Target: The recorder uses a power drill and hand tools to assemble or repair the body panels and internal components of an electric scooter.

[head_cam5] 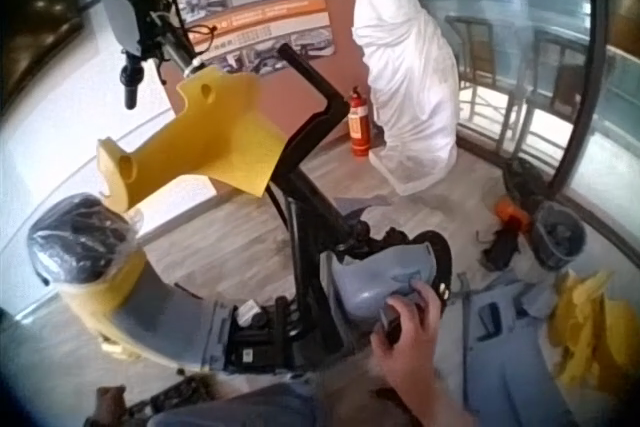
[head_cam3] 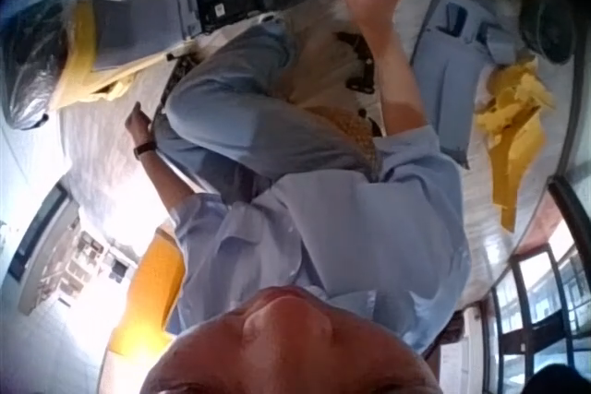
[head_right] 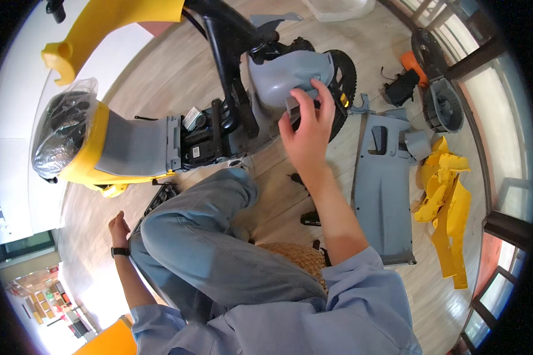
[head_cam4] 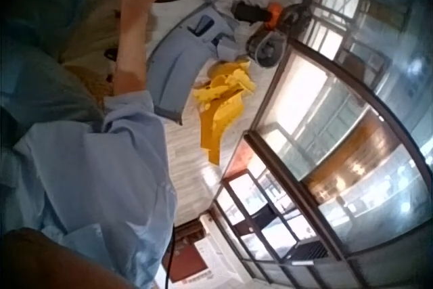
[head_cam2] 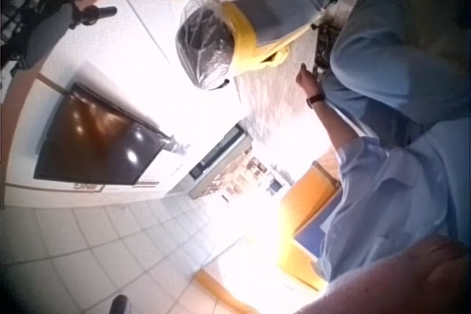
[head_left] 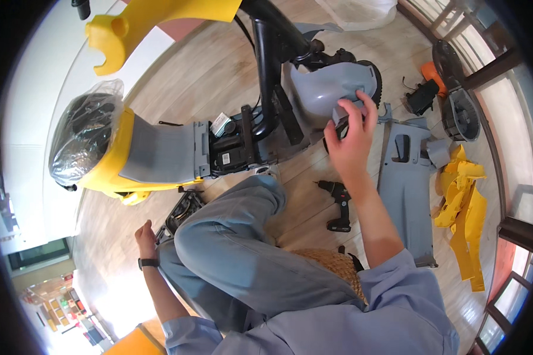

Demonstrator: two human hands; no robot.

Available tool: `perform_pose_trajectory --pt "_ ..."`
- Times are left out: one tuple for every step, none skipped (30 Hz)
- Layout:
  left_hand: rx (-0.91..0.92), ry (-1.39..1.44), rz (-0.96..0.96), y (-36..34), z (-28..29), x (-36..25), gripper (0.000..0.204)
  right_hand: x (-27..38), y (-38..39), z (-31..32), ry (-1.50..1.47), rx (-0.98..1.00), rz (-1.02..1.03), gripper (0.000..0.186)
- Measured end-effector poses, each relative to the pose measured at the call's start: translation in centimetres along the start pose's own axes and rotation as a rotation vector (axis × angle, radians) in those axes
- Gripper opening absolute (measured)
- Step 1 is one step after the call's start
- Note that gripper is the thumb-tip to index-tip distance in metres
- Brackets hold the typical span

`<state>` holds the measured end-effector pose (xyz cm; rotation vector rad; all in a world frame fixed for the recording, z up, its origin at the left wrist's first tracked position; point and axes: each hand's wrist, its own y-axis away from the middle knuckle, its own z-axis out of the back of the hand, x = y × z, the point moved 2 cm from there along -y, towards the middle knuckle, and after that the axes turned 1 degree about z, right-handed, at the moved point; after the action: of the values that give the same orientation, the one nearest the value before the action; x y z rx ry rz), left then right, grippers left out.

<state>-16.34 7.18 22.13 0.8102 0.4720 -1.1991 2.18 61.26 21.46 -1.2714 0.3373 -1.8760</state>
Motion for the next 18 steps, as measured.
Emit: perform_pose_trajectory --pt "0.003 -0.011 -0.025 0.2 -0.2 -0.3 0.043 -0.3 -0.3 0.0 -0.008 0.006 -0.003 0.053" --pt "0.010 -0.027 -0.046 0.4 -0.4 -0.4 0.043 -0.2 -0.7 0.2 -0.022 0.038 0.028 0.053" --pt "0.003 -0.033 -0.038 0.3 -0.4 -0.2 0.043 0.2 -1.1 0.4 -0.036 0.067 0.061 0.053" --pt "0.005 -0.046 -0.038 0.3 -0.3 -0.1 0.043 0.6 -1.1 0.5 -0.037 0.111 0.035 0.054" --pt "0.005 -0.057 -0.039 0.3 -0.2 0.0 0.043 0.8 -1.2 0.7 -0.045 0.118 0.033 0.054" --pt "0.016 -0.039 -0.036 0.4 -0.1 0.0 0.043 1.1 -1.1 0.8 -0.056 0.131 0.032 0.056" --pt "0.006 -0.043 -0.028 0.5 0.2 0.0 0.043 1.5 -1.0 0.8 -0.068 0.145 0.031 0.057" --pt "0.006 -0.048 -0.029 0.6 0.1 -0.2 0.043 2.2 -0.9 1.2 -0.076 0.125 0.023 0.058" --pt "0.003 -0.054 -0.029 0.6 0.2 -0.2 0.043 2.3 0.1 0.9 -0.082 0.132 0.024 0.058" --pt "-0.006 -0.055 -0.021 0.6 0.5 0.1 0.043 1.8 1.8 0.3 -0.190 -0.023 -0.033 0.056" --pt "0.000 -0.062 -0.020 0.4 0.3 0.3 0.043 1.1 3.7 0.0 -0.290 -0.181 -0.089 0.055" --pt "-0.006 -0.073 -0.017 0.3 0.6 0.5 0.043 0.1 6.3 -1.2 -0.330 -0.127 -0.217 0.053" --pt "-0.016 -0.074 -0.010 0.5 0.6 0.2 0.043 -1.3 9.5 -2.5 -0.365 -0.071 -0.345 0.050" --pt "-0.013 -0.067 -0.004 0.7 -0.5 -0.5 0.043 -3.8 13.2 -4.0 -0.394 0.096 -0.470 0.047" --pt "-0.017 -0.065 0.001 0.8 -1.1 -0.9 0.043 -5.9 16.5 -5.6 -0.427 0.264 -0.597 0.045" --pt "-0.011 -0.057 -0.015 0.9 -1.5 -1.8 0.043 -6.7 18.0 -6.1 -0.710 0.378 -1.058 0.041" --pt "-0.020 -0.056 -0.009 0.9 -1.3 -1.6 0.043 -6.3 19.8 -7.7 -0.993 0.517 -1.523 0.038" --pt "-0.026 -0.057 -0.003 0.8 -1.1 -1.4 0.043 -6.6 20.9 -9.3 -0.992 0.526 -1.520 0.038"
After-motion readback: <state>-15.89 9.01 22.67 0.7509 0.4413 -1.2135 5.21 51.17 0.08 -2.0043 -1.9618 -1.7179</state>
